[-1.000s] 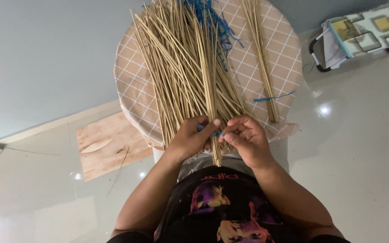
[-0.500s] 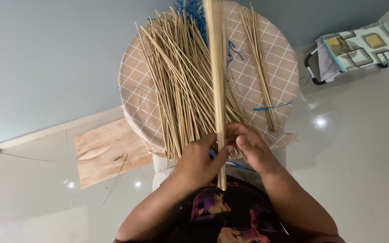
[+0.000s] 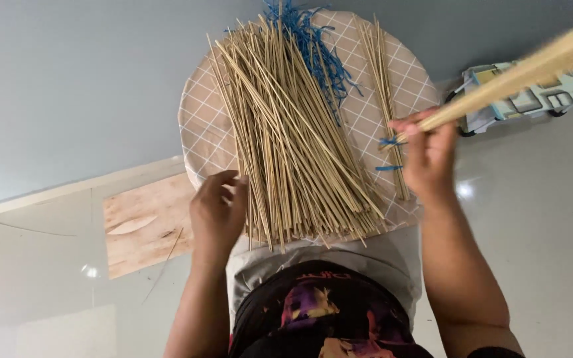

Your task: Tying thin bamboo sticks into small bundles using blue plastic ties.

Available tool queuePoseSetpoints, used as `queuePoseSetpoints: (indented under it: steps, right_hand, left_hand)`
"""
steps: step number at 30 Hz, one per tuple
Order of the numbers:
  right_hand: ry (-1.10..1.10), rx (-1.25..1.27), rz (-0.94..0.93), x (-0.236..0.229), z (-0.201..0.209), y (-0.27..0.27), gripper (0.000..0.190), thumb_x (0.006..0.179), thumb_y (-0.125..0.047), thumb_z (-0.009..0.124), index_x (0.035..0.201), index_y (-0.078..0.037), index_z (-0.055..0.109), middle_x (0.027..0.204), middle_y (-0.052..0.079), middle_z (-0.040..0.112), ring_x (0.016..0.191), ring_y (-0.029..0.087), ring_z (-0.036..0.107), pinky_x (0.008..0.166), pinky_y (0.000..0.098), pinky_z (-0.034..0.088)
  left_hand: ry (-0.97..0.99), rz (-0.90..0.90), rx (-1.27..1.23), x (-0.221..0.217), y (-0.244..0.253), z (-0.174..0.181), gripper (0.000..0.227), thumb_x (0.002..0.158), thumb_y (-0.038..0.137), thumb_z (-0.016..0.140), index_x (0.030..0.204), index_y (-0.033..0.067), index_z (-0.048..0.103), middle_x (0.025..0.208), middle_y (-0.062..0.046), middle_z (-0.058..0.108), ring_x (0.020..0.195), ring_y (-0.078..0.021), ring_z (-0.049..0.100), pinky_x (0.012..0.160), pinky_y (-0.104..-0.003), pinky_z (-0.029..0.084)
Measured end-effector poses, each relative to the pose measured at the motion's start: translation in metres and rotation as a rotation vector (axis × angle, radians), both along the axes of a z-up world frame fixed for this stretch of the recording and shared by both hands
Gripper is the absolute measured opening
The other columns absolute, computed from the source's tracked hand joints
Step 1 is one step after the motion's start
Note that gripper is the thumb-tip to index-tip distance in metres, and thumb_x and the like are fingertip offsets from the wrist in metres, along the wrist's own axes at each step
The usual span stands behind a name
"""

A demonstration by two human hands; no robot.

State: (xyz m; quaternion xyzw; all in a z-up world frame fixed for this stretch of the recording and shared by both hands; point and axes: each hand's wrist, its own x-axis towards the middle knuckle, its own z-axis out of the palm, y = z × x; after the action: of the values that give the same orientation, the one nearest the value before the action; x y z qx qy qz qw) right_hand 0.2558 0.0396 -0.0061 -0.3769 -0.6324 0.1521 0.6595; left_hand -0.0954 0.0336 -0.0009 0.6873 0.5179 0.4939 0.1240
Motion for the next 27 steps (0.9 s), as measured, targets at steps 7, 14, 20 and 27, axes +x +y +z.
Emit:
queuePoseSetpoints:
  steps: [7,14,20,27]
  right_hand:
    - [-0.150,-0.243,-0.146,-0.009,-0.070,0.014,0.019,0.110,-0.011,0.046,0.121,0.005,0.042,0.098,0.020,0.066,0.093,0.038,0.074,0.080,0.0470,0.059]
    - [-0.134,-0.339,-0.337,0.050,-0.019,0.000,0.047,0.113,-0.013,0.051,0.151,0.008,0.032,0.093,0.025,0.062,0.076,0.035,0.068,0.067,0.0430,0.062]
    - [-0.752,-0.908,-0.572,0.089,-0.053,0.013,0.057,0.098,-0.021,0.054,0.149,0.006,0.053,0.120,0.037,0.068,0.110,0.050,0.068,0.091,0.0615,0.055]
    - [-0.816,-1.001,-0.458,0.067,-0.059,0.013,0.056,0.097,-0.026,0.058,0.148,-0.002,0.058,0.127,0.025,0.065,0.119,0.044,0.065,0.098,0.0567,0.053]
  left_hand:
    - [0.064,0.112,-0.269,-0.015,0.019,-0.030,0.030,0.095,0.033,0.072,0.102,0.0043,0.077,0.083,-0.013,0.075,0.067,-0.0301,0.071,0.058,-0.040,0.054]
    - [0.232,0.094,-0.386,-0.018,0.032,-0.049,0.039,0.096,0.036,0.067,0.111,0.0015,0.074,0.089,-0.017,0.074,0.077,-0.0397,0.073,0.067,-0.050,0.057]
    - [0.349,0.100,-0.491,-0.010,0.037,-0.039,0.051,0.096,0.060,0.061,0.111,0.0138,0.078,0.094,-0.013,0.072,0.091,-0.0418,0.073,0.077,-0.051,0.057]
    - [0.338,0.119,-0.619,-0.009,0.042,-0.045,0.060,0.100,0.066,0.048,0.116,0.0160,0.078,0.102,-0.011,0.072,0.098,-0.0385,0.072,0.084,-0.050,0.056]
